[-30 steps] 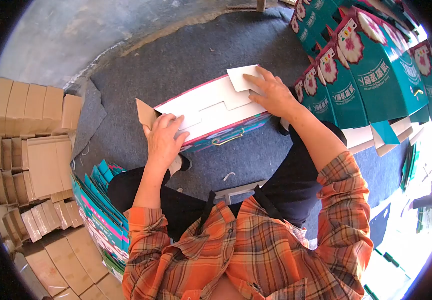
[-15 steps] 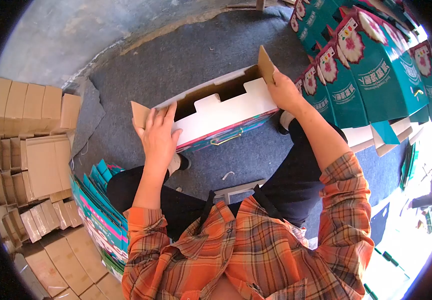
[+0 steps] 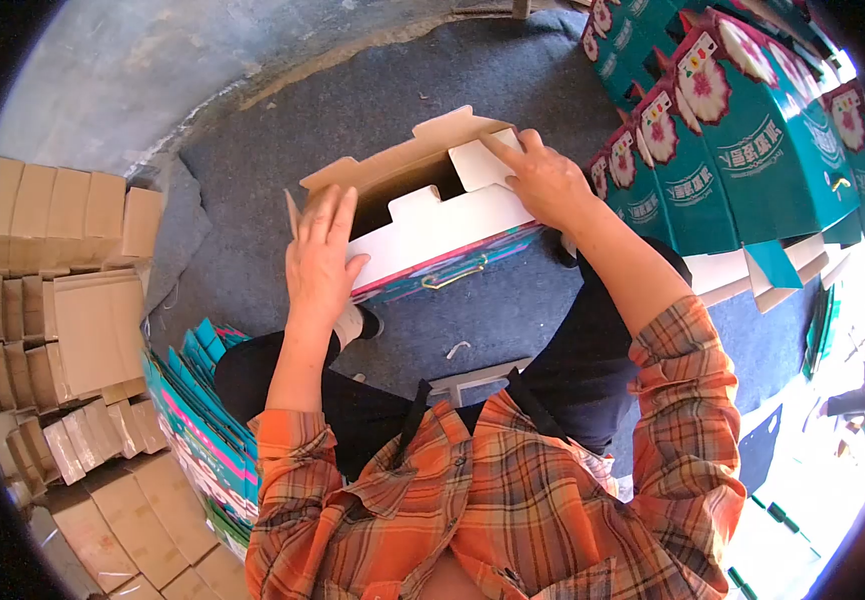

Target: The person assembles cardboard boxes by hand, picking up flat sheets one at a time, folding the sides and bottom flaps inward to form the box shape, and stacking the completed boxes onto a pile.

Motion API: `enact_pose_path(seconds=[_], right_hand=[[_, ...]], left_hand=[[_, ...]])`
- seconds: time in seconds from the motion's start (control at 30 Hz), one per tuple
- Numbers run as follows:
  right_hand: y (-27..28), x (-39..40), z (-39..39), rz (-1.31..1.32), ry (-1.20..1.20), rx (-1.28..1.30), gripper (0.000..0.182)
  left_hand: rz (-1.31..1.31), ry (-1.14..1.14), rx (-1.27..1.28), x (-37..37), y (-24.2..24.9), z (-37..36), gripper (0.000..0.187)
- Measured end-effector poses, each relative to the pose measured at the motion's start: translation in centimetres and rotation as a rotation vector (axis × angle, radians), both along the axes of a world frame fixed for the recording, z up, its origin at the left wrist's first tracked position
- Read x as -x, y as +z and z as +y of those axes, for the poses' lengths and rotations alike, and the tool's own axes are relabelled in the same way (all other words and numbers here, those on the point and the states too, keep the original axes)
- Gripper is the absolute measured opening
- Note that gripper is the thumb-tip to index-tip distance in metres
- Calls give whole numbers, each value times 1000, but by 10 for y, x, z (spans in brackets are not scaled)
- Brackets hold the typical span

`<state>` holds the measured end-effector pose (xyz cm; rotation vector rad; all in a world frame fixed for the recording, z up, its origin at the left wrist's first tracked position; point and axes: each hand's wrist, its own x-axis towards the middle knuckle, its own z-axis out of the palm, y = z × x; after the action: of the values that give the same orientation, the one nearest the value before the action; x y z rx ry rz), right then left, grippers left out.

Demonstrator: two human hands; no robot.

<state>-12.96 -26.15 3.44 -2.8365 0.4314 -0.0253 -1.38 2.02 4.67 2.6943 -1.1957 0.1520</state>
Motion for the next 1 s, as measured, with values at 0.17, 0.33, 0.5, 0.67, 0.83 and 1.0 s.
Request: enact_pose_path(seconds=[0.17, 0.33, 0.5, 0.67, 0.83, 1.0], right_hand=[[-1, -13, -6, 34, -37, 19, 76], [6, -16, -6, 28, -86, -66, 82], [-3, -11, -15, -13, -22, -161, 66], [-23, -10, -22, -95, 14, -136, 46], [-6, -10, 0, 4, -38, -138, 56], [-6, -16, 13, 51, -98, 10, 69]], left_hand=[[-149, -390, 92, 5, -25, 7, 52], [326, -320, 418, -8, -37, 17, 45], [743, 291, 1083, -43, -49, 25, 51], [383, 94, 417, -44, -55, 21, 71], [582, 162, 258, -39, -48, 15, 83], [479, 244, 194, -26, -41, -1, 78]])
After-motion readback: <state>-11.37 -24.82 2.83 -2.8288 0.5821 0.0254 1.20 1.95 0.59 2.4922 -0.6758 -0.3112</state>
